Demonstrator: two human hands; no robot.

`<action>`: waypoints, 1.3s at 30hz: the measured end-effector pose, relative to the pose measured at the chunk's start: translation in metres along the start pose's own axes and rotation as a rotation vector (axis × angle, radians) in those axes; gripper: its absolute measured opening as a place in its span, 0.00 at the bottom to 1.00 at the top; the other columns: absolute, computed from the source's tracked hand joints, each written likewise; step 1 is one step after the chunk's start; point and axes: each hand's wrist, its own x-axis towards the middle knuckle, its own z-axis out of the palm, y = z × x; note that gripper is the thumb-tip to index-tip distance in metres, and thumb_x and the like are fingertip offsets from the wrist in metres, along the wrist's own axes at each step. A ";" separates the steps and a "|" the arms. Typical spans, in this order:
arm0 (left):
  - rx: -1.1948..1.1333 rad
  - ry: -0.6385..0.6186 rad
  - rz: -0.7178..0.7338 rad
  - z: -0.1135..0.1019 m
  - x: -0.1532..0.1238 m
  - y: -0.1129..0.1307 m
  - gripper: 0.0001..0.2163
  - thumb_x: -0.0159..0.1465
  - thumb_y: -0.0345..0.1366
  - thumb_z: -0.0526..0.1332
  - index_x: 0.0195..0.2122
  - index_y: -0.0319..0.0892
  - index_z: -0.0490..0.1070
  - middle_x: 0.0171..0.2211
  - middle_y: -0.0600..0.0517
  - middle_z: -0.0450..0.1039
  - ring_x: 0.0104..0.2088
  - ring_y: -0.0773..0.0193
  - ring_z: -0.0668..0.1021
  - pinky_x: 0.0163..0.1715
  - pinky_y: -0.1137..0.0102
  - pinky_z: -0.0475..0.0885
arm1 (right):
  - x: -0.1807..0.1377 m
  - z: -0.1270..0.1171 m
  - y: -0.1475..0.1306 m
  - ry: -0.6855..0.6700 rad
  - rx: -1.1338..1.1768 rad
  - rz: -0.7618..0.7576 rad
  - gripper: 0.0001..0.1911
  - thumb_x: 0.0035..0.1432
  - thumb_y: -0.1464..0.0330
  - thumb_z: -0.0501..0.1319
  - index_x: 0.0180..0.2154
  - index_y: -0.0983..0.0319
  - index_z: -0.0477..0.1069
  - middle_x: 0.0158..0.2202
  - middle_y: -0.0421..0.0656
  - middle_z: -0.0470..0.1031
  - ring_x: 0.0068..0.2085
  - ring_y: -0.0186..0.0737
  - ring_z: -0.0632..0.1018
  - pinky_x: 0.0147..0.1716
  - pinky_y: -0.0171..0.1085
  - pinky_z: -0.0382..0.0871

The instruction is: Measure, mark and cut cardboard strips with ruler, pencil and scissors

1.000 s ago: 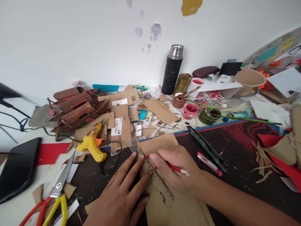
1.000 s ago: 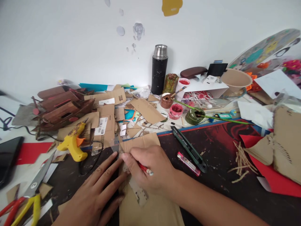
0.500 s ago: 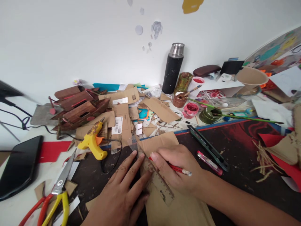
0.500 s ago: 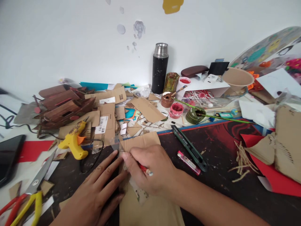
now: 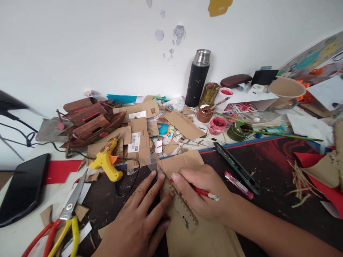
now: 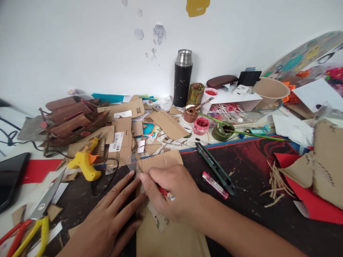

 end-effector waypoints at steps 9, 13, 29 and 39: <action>0.017 -0.006 0.008 0.000 0.000 0.000 0.26 0.75 0.38 0.60 0.73 0.40 0.69 0.77 0.37 0.63 0.78 0.35 0.63 0.60 0.47 0.82 | 0.001 -0.001 0.000 0.040 0.033 0.005 0.25 0.78 0.64 0.55 0.25 0.58 0.55 0.21 0.33 0.54 0.22 0.30 0.60 0.25 0.37 0.52; 0.000 -0.002 -0.001 0.000 0.000 0.001 0.24 0.74 0.38 0.61 0.71 0.42 0.72 0.77 0.37 0.62 0.77 0.35 0.64 0.60 0.46 0.83 | 0.006 -0.005 0.000 0.141 0.104 0.023 0.25 0.78 0.65 0.56 0.25 0.58 0.60 0.21 0.34 0.60 0.23 0.31 0.64 0.26 0.36 0.57; -0.011 0.001 -0.007 0.003 -0.001 0.001 0.25 0.75 0.37 0.61 0.72 0.43 0.71 0.77 0.37 0.62 0.76 0.34 0.65 0.59 0.46 0.83 | 0.007 -0.004 0.000 0.107 0.153 0.094 0.28 0.79 0.61 0.55 0.23 0.59 0.60 0.19 0.34 0.58 0.22 0.32 0.63 0.26 0.36 0.56; -0.002 0.008 0.011 0.000 0.000 0.001 0.24 0.75 0.38 0.61 0.71 0.42 0.72 0.77 0.36 0.62 0.76 0.33 0.65 0.58 0.44 0.83 | 0.005 -0.004 0.001 0.107 0.118 0.095 0.28 0.79 0.61 0.55 0.23 0.59 0.61 0.19 0.34 0.60 0.22 0.32 0.65 0.26 0.36 0.56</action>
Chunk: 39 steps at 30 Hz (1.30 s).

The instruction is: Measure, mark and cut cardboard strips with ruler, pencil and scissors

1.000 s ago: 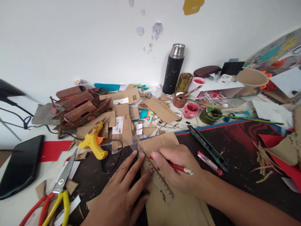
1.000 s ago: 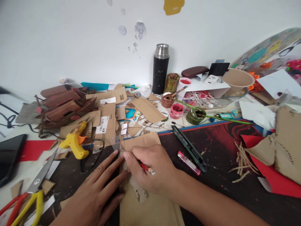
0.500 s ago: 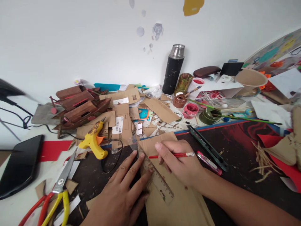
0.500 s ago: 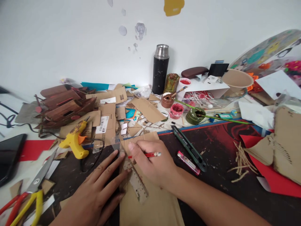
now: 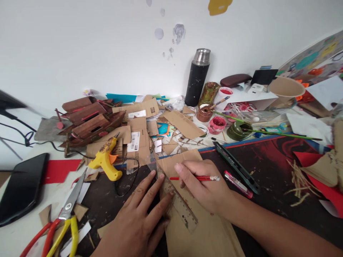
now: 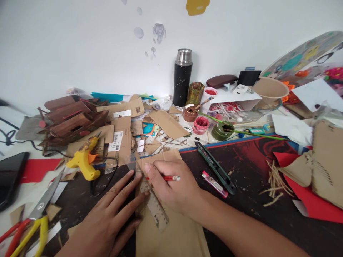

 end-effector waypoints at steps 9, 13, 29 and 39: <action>-0.023 -0.011 -0.024 -0.001 -0.002 0.000 0.23 0.75 0.38 0.60 0.71 0.44 0.72 0.77 0.38 0.61 0.77 0.34 0.64 0.60 0.45 0.82 | -0.001 0.001 0.000 -0.005 -0.010 0.005 0.28 0.80 0.60 0.54 0.23 0.58 0.59 0.19 0.34 0.59 0.22 0.32 0.64 0.26 0.37 0.56; -0.032 -0.011 -0.034 0.000 -0.002 0.000 0.24 0.76 0.39 0.61 0.72 0.45 0.71 0.78 0.39 0.60 0.77 0.35 0.64 0.61 0.46 0.81 | -0.001 0.001 0.000 -0.020 -0.024 0.001 0.28 0.80 0.60 0.54 0.23 0.58 0.59 0.20 0.34 0.59 0.23 0.32 0.65 0.26 0.37 0.56; -0.015 -0.003 -0.020 -0.002 0.000 0.000 0.24 0.75 0.37 0.61 0.71 0.43 0.71 0.77 0.38 0.62 0.77 0.36 0.63 0.61 0.47 0.82 | -0.001 0.004 0.002 0.041 0.031 -0.035 0.26 0.79 0.63 0.55 0.24 0.59 0.61 0.20 0.34 0.61 0.23 0.32 0.65 0.27 0.37 0.57; 0.019 0.102 0.007 0.002 -0.003 -0.001 0.19 0.75 0.38 0.60 0.65 0.43 0.76 0.63 0.45 0.79 0.66 0.44 0.75 0.56 0.55 0.82 | 0.005 0.005 0.015 0.116 0.358 0.182 0.29 0.76 0.46 0.59 0.30 0.59 0.73 0.17 0.35 0.68 0.18 0.33 0.70 0.21 0.34 0.62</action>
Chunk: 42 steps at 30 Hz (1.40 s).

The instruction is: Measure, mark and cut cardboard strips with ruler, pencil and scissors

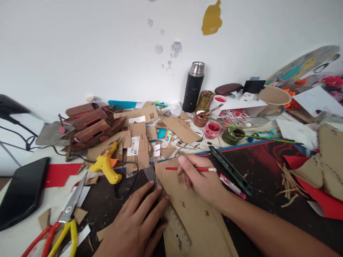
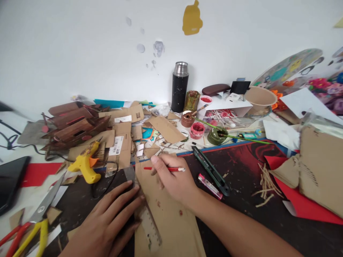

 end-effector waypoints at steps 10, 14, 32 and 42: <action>-0.020 0.046 -0.010 -0.002 0.004 0.005 0.16 0.77 0.38 0.58 0.62 0.44 0.76 0.51 0.47 0.83 0.54 0.49 0.80 0.50 0.58 0.81 | 0.015 -0.003 0.007 0.067 0.291 0.157 0.35 0.59 0.35 0.69 0.25 0.60 0.73 0.11 0.32 0.62 0.12 0.32 0.67 0.13 0.30 0.57; -0.043 0.022 -0.011 -0.004 0.004 0.006 0.16 0.76 0.37 0.60 0.63 0.45 0.75 0.52 0.46 0.81 0.55 0.49 0.80 0.52 0.58 0.81 | 0.017 -0.005 0.011 0.067 0.304 0.146 0.35 0.59 0.36 0.70 0.25 0.60 0.73 0.10 0.33 0.62 0.12 0.32 0.68 0.13 0.30 0.55; -0.083 -0.019 0.008 -0.004 0.012 0.024 0.24 0.65 0.32 0.71 0.62 0.40 0.72 0.49 0.44 0.81 0.52 0.45 0.81 0.48 0.54 0.87 | 0.028 -0.008 0.017 0.109 0.411 0.104 0.32 0.55 0.38 0.73 0.24 0.60 0.73 0.10 0.31 0.59 0.10 0.32 0.67 0.11 0.29 0.53; -0.028 -0.017 0.095 -0.011 0.010 0.025 0.16 0.76 0.33 0.60 0.63 0.44 0.75 0.56 0.44 0.81 0.58 0.49 0.82 0.54 0.57 0.85 | 0.027 -0.007 0.021 0.074 0.359 0.102 0.33 0.58 0.37 0.70 0.26 0.60 0.74 0.10 0.32 0.61 0.11 0.32 0.68 0.12 0.29 0.55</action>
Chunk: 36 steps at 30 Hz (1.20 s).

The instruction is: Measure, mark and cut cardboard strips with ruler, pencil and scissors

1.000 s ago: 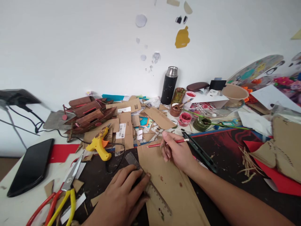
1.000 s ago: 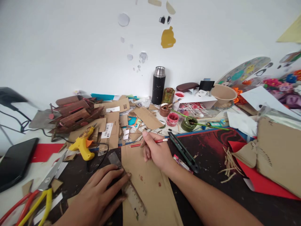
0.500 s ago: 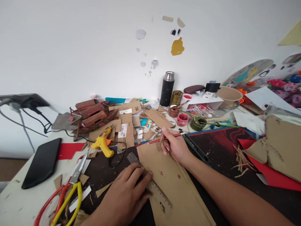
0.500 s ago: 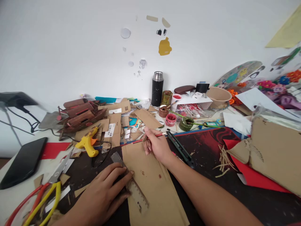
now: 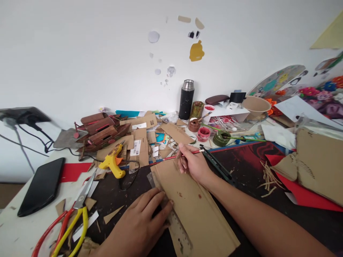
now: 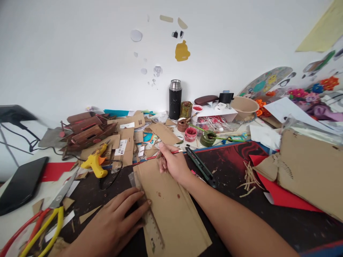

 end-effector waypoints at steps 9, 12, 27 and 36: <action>0.014 -0.068 0.082 -0.007 0.000 0.000 0.17 0.76 0.38 0.63 0.64 0.45 0.75 0.60 0.45 0.81 0.59 0.49 0.83 0.56 0.57 0.85 | -0.002 0.002 -0.003 -0.027 0.000 0.005 0.32 0.58 0.37 0.70 0.26 0.60 0.73 0.11 0.32 0.62 0.12 0.33 0.69 0.13 0.30 0.58; 0.013 -0.116 0.088 -0.011 0.001 -0.003 0.19 0.74 0.40 0.66 0.65 0.44 0.75 0.61 0.44 0.81 0.60 0.48 0.83 0.57 0.57 0.85 | -0.003 0.003 -0.003 -0.035 -0.004 -0.003 0.33 0.59 0.37 0.70 0.26 0.60 0.73 0.11 0.31 0.62 0.12 0.33 0.69 0.13 0.30 0.58; -0.179 -0.085 -0.023 -0.006 0.005 -0.051 0.20 0.78 0.40 0.62 0.69 0.48 0.72 0.71 0.44 0.73 0.73 0.48 0.73 0.66 0.49 0.77 | -0.004 0.003 -0.007 -0.057 -0.055 0.019 0.34 0.60 0.35 0.68 0.26 0.59 0.72 0.12 0.33 0.65 0.13 0.32 0.68 0.14 0.31 0.57; -0.230 -0.044 -0.177 0.008 0.000 -0.054 0.23 0.80 0.40 0.58 0.74 0.47 0.65 0.76 0.43 0.66 0.75 0.52 0.69 0.69 0.52 0.74 | -0.005 0.003 -0.009 -0.044 -0.100 0.012 0.34 0.62 0.35 0.65 0.27 0.59 0.72 0.13 0.34 0.66 0.14 0.33 0.69 0.15 0.31 0.58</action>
